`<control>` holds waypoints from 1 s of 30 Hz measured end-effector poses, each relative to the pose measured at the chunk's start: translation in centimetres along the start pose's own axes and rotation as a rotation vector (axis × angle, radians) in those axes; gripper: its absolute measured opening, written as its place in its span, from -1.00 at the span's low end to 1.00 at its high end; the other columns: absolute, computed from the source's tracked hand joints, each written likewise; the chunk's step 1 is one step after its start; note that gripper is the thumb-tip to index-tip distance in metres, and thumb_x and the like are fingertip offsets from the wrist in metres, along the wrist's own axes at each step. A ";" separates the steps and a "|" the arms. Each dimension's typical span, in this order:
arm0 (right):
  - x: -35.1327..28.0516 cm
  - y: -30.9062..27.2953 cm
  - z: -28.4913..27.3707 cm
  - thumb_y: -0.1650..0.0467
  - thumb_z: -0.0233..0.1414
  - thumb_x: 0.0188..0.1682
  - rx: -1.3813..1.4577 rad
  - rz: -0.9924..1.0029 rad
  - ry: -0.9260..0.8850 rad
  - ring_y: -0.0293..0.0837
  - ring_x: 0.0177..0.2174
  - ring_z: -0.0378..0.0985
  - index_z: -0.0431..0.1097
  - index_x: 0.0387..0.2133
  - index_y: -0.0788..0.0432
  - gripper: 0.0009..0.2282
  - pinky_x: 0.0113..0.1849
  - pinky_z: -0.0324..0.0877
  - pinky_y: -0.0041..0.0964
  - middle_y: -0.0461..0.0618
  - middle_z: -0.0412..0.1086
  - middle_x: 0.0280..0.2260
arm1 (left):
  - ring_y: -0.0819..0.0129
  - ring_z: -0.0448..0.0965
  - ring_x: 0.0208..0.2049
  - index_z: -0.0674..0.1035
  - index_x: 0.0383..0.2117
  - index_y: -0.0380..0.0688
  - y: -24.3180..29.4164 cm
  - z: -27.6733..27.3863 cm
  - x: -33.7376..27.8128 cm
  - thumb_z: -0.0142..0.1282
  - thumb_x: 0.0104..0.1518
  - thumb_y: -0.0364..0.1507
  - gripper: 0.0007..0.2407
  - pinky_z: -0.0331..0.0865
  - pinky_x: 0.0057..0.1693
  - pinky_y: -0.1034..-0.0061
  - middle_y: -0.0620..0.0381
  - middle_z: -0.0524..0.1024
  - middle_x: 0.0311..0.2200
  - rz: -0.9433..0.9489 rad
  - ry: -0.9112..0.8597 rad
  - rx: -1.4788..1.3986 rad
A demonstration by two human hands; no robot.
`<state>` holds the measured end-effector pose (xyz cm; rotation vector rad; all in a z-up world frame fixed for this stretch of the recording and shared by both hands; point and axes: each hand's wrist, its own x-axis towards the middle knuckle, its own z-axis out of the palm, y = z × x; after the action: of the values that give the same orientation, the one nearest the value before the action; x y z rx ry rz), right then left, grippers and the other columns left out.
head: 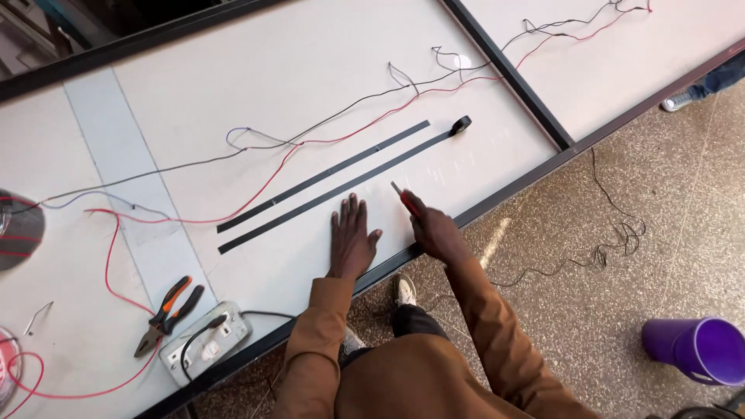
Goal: Connecting electrical wires and securing them with tape inside a sign frame.
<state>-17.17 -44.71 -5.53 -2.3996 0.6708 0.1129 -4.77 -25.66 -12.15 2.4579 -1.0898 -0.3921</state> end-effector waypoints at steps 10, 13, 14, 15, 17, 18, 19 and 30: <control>4.6 1.1 -3.4 0.36 -0.14 0.26 -0.313 -0.033 -0.075 0.40 -0.23 0.75 0.11 0.58 -0.29 -0.43 -0.13 0.67 0.34 0.24 0.58 -0.29 | -0.13 -0.25 0.71 0.08 0.63 -0.30 3.6 2.5 5.1 -0.01 0.49 -0.04 -0.26 -0.43 0.66 -0.16 -0.27 -0.18 0.70 -0.066 0.027 -0.002; 1.8 3.0 -5.3 0.39 -0.14 0.23 -0.266 -0.071 -0.152 0.49 -0.27 0.73 0.02 0.62 -0.30 -0.37 -0.13 0.65 0.43 0.34 0.57 -0.30 | -0.15 -0.22 0.70 0.10 0.63 -0.32 5.2 1.8 5.3 0.04 0.48 -0.11 -0.28 -0.38 0.65 -0.19 -0.30 -0.15 0.69 -0.083 0.036 0.005; 1.5 3.8 -5.8 0.39 -0.15 0.21 -0.232 -0.095 -0.192 0.53 -0.27 0.71 0.05 0.61 -0.28 -0.37 -0.14 0.63 0.48 0.39 0.57 -0.30 | -0.15 -0.19 0.70 0.12 0.62 -0.31 6.0 1.9 5.7 0.01 0.50 -0.17 -0.33 -0.34 0.66 -0.15 -0.30 -0.12 0.68 -0.082 0.028 -0.001; 1.1 4.6 -6.4 0.38 -0.16 0.19 -0.199 -0.120 -0.232 0.58 -0.28 0.69 0.08 0.60 -0.25 -0.38 -0.16 0.61 0.53 0.44 0.56 -0.30 | -0.14 -0.17 0.70 0.14 0.61 -0.30 6.8 1.9 6.0 -0.03 0.52 -0.23 -0.38 -0.29 0.67 -0.12 -0.29 -0.09 0.68 -0.082 0.021 -0.007; 1.7 6.1 -7.8 0.40 -0.15 0.19 -0.101 -0.147 -0.249 0.66 -0.27 0.66 0.12 0.57 -0.16 -0.40 -0.16 0.57 0.58 0.53 0.56 -0.29 | -0.15 -0.17 0.69 0.15 0.61 -0.30 8.9 2.2 7.2 -0.01 0.51 -0.24 -0.38 -0.29 0.66 -0.13 -0.31 -0.10 0.68 -0.066 0.007 0.001; 2.1 6.8 -8.5 0.42 -0.14 0.19 -0.014 -0.179 -0.256 0.73 -0.26 0.64 0.16 0.55 -0.08 -0.42 -0.16 0.53 0.64 0.62 0.57 -0.27 | -0.16 -0.17 0.69 0.15 0.61 -0.30 9.9 2.4 8.0 0.00 0.51 -0.25 -0.38 -0.29 0.66 -0.15 -0.32 -0.11 0.67 -0.046 0.005 0.005; 2.6 8.2 -8.3 0.42 -0.14 0.19 -0.012 -0.176 -0.254 0.73 -0.26 0.64 0.16 0.55 -0.08 -0.42 -0.16 0.53 0.64 0.62 0.57 -0.27 | -0.16 -0.17 0.69 0.15 0.61 -0.30 10.1 3.3 8.1 0.00 0.51 -0.25 -0.38 -0.29 0.66 -0.15 -0.32 -0.11 0.67 -0.042 0.003 0.006; 11.8 12.4 -10.7 0.36 -0.11 0.31 -0.224 -0.014 -0.009 0.43 -0.17 0.75 0.08 0.56 -0.29 -0.47 -0.08 0.66 0.34 0.27 0.59 -0.17 | -0.15 -0.23 0.70 0.12 0.62 -0.31 13.2 5.6 13.1 -0.09 0.55 -0.17 -0.38 -0.41 0.64 -0.29 -0.31 -0.16 0.69 -0.090 0.061 -0.015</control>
<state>-13.98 -64.57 -6.79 -2.6152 0.6671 0.2027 -6.93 -44.96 -11.77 2.4945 -0.9510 -0.3487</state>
